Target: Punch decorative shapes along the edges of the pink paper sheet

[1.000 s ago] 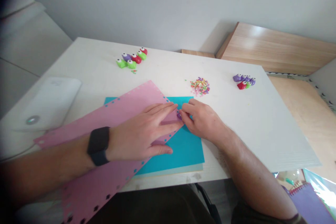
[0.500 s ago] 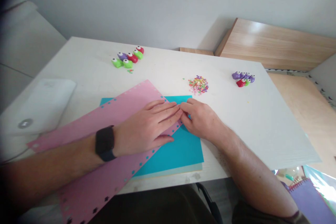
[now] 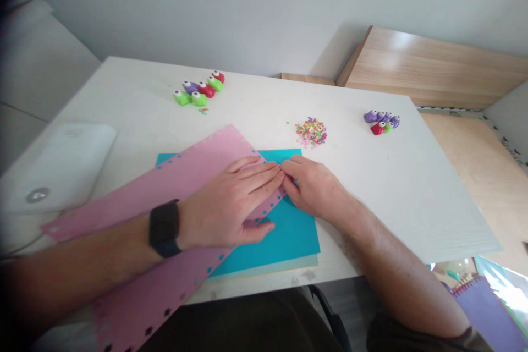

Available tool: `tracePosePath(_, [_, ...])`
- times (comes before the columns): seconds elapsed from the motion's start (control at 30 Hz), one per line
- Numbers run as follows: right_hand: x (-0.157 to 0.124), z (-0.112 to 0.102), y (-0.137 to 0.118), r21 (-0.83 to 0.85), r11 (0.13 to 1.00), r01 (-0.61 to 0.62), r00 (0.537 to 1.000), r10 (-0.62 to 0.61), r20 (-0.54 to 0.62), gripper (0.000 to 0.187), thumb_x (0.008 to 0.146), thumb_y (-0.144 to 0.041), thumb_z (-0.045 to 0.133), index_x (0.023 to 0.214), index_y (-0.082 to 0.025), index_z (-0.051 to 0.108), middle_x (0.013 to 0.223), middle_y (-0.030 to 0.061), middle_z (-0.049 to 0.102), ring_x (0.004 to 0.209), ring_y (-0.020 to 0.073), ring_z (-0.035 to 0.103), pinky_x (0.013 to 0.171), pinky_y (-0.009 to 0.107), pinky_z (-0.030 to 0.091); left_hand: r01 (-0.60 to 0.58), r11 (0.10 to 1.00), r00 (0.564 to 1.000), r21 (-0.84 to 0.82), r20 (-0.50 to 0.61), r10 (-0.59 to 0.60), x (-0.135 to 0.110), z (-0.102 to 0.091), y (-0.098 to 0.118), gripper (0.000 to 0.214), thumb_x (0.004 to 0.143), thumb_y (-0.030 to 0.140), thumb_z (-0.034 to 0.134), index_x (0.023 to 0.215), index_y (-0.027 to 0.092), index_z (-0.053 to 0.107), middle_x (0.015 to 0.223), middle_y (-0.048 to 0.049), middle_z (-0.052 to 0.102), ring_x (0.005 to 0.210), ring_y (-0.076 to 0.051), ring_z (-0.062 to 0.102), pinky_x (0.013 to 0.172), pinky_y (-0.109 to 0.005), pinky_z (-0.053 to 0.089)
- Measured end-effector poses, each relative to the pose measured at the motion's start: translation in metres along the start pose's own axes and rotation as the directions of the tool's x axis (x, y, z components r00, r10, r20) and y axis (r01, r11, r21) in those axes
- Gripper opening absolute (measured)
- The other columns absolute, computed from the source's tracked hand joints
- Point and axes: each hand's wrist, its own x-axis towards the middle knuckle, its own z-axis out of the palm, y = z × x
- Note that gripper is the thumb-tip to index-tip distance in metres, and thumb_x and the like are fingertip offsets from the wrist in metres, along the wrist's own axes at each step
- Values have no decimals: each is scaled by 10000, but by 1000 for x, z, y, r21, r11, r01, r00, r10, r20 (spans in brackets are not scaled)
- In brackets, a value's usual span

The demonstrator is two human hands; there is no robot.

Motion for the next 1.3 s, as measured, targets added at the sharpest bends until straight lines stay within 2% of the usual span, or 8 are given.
tracePosePath(0.17, [1,0,-1,10,1000,-20,1000,20,3,223,996,-202,513,775,-215,484,784,8,525,719,150,498,697,288,385,7,1000,1000,-10,-6,-7,-2,3,1,744,888,478,640,1467,23,537,1513,-232,559,1445,-367,480,1277,-551,253])
tracePosePath(0.37, [1,-1,1,27,1000,1,1000,-1,-16,239,987,-189,518,755,-215,470,763,0,510,703,144,484,681,285,368,-1,1000,999,-17,-43,1,-1,6,-5,621,984,455,558,1463,60,551,1530,-206,557,1458,-338,479,1262,-554,278])
tracePosePath(0.53, [1,-1,3,42,999,9,1000,-8,-27,230,977,-173,529,756,-210,478,766,0,510,705,141,488,678,281,371,-19,1000,998,-9,-55,19,-3,7,-11,623,1022,484,541,1491,74,522,1556,-177,540,1478,-317,458,1264,-533,284])
tracePosePath(0.7, [1,-3,1,3,1000,-4,1000,5,-20,229,1021,-243,512,798,-201,536,803,17,535,734,148,523,705,289,392,42,999,997,6,-57,-42,-9,3,-16,628,1026,524,542,1470,80,542,1516,-177,577,1456,-315,479,1246,-500,317])
tracePosePath(0.87, [-1,-5,0,-18,1000,-15,1000,14,-27,241,1029,-273,523,801,-202,553,803,17,540,737,150,533,707,289,397,52,998,998,18,-21,-52,-11,0,-16,583,1003,513,597,1402,89,589,1459,-177,622,1394,-315,537,1214,-493,356])
tracePosePath(1.17, [0,-5,2,-24,1000,-6,998,5,-57,282,1040,-311,514,778,-209,527,785,11,536,721,147,527,701,295,399,60,997,997,39,43,-61,-13,-5,-7,588,985,535,622,1362,84,614,1454,-185,620,1405,-324,524,1206,-506,362])
tracePosePath(1.3, [-2,-7,2,19,1000,1,996,0,-92,210,1017,-306,560,832,-210,585,812,14,577,752,153,553,719,301,424,64,997,996,47,63,-67,-17,-7,-5,607,986,557,613,1368,85,612,1451,-180,621,1417,-323,508,1211,-506,354])
